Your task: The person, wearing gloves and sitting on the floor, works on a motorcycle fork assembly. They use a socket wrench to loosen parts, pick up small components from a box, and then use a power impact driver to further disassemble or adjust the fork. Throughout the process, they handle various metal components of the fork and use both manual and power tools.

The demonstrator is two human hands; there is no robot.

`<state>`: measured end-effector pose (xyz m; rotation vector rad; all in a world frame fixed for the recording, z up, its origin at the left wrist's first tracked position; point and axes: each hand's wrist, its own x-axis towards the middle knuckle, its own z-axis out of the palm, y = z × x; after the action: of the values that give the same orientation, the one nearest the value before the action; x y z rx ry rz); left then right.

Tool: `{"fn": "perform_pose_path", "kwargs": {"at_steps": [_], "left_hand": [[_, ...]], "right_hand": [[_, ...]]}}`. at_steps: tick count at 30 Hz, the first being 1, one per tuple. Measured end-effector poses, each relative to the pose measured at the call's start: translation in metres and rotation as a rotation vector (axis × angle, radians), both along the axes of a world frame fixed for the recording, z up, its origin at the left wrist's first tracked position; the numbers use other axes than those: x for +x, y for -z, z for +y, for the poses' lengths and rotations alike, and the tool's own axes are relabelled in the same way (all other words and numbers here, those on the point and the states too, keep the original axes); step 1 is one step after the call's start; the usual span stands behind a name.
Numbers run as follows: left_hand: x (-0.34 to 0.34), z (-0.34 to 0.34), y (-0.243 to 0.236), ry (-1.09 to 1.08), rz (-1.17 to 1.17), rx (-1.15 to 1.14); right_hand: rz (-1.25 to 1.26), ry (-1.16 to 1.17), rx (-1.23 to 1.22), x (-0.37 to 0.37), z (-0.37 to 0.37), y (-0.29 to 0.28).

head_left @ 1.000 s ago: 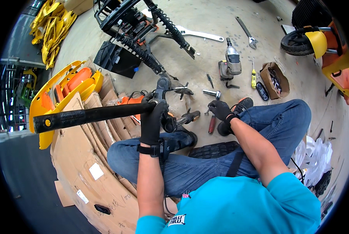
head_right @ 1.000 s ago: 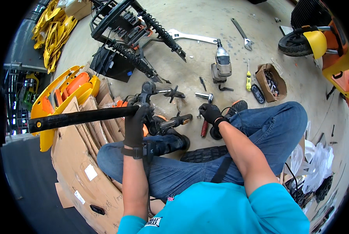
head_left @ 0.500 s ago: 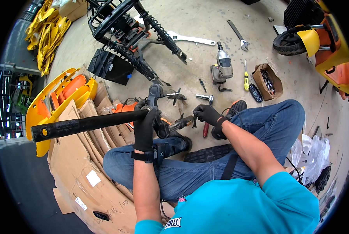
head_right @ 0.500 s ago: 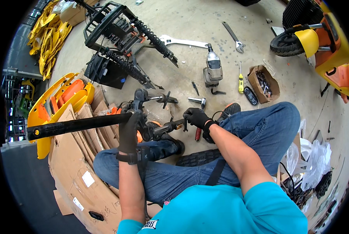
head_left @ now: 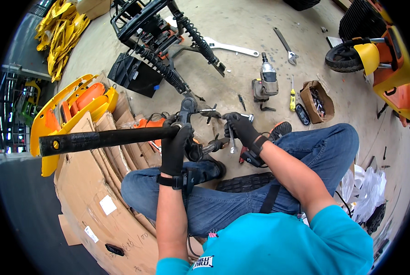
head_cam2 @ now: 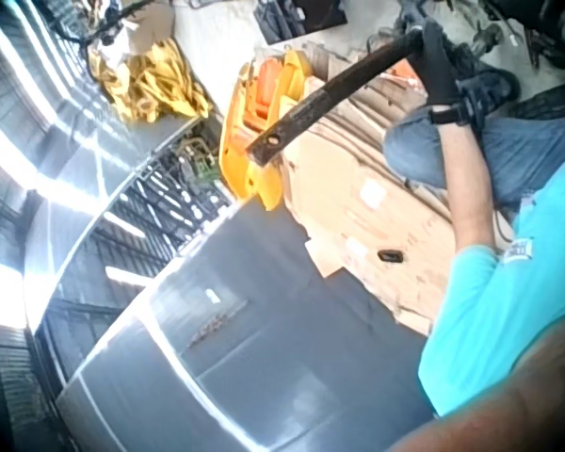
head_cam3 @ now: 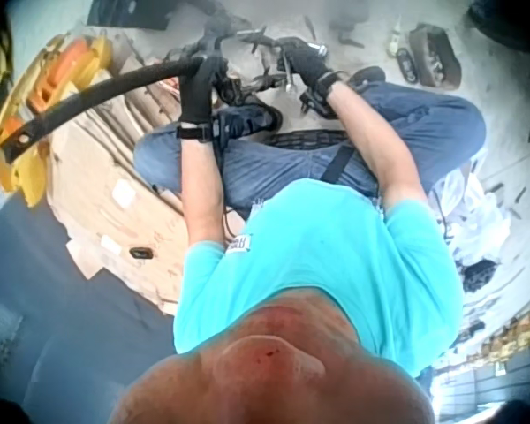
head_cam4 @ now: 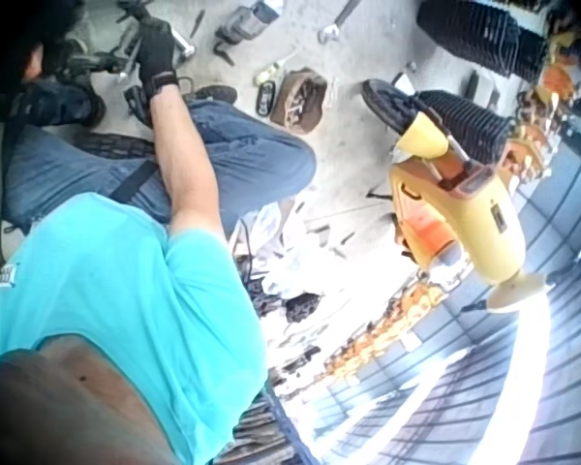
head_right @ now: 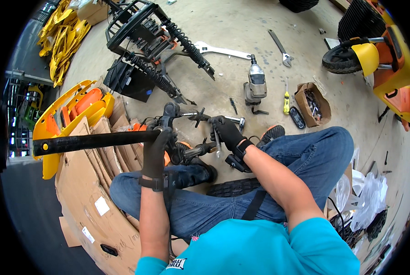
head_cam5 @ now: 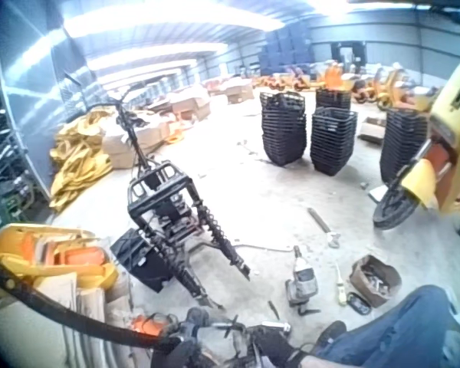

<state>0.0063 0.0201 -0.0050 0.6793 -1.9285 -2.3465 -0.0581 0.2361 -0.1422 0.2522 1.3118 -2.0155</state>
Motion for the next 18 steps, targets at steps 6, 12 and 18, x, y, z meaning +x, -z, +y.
{"fn": "perform_pose_path", "kwargs": {"at_steps": [6,12,18], "left_hand": [[-0.004,0.004,-0.006,0.023,0.019,-0.042],[-0.003,0.002,-0.004,0.004,-0.001,-0.073],[-0.002,0.002,0.000,0.003,-0.017,-0.082]], "right_hand": [[-0.122,-0.068,-0.062,0.004,-0.003,0.010],[-0.074,-0.228,-0.056,0.000,-0.013,-0.068],[0.167,-0.407,0.179,0.007,0.004,-0.086]]}}
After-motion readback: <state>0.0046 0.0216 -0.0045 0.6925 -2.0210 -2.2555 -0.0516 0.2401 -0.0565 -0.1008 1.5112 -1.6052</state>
